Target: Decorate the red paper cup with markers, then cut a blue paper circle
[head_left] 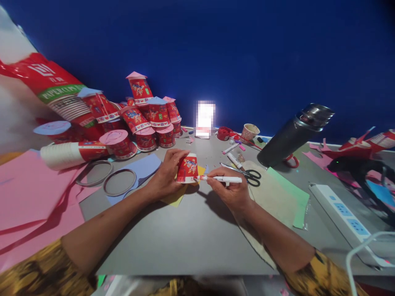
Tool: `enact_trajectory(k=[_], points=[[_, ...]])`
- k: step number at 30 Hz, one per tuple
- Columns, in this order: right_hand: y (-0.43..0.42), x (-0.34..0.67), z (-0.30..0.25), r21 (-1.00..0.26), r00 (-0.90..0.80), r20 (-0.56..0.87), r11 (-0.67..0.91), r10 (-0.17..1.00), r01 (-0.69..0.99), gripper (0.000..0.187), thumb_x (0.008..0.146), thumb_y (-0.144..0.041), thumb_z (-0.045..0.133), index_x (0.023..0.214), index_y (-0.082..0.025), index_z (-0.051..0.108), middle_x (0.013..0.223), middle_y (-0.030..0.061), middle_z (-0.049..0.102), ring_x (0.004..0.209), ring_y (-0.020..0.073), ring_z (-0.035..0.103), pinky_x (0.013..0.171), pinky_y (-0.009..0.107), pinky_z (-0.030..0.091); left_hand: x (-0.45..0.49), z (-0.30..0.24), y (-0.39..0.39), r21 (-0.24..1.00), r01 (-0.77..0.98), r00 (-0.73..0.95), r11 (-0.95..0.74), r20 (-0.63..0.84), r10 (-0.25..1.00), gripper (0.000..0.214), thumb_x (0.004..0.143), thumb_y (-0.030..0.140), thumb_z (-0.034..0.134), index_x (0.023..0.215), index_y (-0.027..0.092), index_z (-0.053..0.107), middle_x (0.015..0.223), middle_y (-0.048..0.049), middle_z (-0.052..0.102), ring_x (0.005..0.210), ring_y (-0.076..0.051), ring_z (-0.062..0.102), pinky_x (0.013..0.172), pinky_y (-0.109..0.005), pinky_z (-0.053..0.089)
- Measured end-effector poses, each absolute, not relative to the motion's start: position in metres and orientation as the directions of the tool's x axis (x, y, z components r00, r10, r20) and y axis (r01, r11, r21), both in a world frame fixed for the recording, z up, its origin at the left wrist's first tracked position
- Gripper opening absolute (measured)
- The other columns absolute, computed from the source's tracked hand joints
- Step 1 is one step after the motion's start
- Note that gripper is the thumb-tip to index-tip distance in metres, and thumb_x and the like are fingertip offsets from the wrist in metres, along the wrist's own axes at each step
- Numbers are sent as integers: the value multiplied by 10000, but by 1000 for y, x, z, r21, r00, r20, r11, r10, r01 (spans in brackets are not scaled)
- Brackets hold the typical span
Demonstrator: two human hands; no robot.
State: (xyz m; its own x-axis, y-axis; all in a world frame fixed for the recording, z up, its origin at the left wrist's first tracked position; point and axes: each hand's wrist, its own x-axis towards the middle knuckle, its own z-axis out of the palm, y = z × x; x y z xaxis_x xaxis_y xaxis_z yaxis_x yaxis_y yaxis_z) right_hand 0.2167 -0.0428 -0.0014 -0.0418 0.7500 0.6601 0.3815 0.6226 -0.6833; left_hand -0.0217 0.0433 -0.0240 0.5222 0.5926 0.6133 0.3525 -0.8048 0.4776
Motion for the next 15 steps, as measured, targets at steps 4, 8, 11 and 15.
enact_trajectory(k=[4, 8, 11, 15], points=[[-42, 215, -3, -675, -50, 671, 637, 740, 372, 75, 967, -237, 757, 903, -229, 795, 834, 42, 824, 685, 176, 715, 675, 310, 546, -21, -25, 43, 500, 360, 518, -788, 595, 614, 770, 878, 348, 833, 1547, 292, 455, 1438, -139, 514, 1373, -372, 579, 1163, -606, 557], [-41, 215, -3, -664, -54, 679, 644, 732, 380, 93, 967, -238, 749, 887, -235, 796, 834, 40, 827, 695, 179, 718, 677, 311, 544, -20, -26, 43, 507, 360, 514, -783, 593, 620, 774, 880, 356, 834, 1548, 284, 448, 1438, -143, 501, 1375, -371, 574, 1158, -604, 561], [-41, 216, 0, -681, -55, 658, 625, 751, 381, 96, 954, -242, 745, 872, -233, 793, 817, 34, 817, 682, 175, 707, 681, 311, 542, -20, -26, 43, 504, 365, 518, -783, 589, 621, 775, 880, 371, 836, 1545, 291, 446, 1435, -137, 509, 1376, -369, 573, 1161, -605, 558], [-44, 218, 5, -753, -21, 576, 541, 817, 373, 102, 926, -251, 734, 836, -227, 775, 780, 23, 785, 656, 163, 673, 641, 291, 523, -22, -25, 44, 492, 387, 524, -780, 579, 625, 780, 895, 391, 824, 1558, 292, 426, 1459, -143, 517, 1398, -374, 561, 1175, -612, 543]])
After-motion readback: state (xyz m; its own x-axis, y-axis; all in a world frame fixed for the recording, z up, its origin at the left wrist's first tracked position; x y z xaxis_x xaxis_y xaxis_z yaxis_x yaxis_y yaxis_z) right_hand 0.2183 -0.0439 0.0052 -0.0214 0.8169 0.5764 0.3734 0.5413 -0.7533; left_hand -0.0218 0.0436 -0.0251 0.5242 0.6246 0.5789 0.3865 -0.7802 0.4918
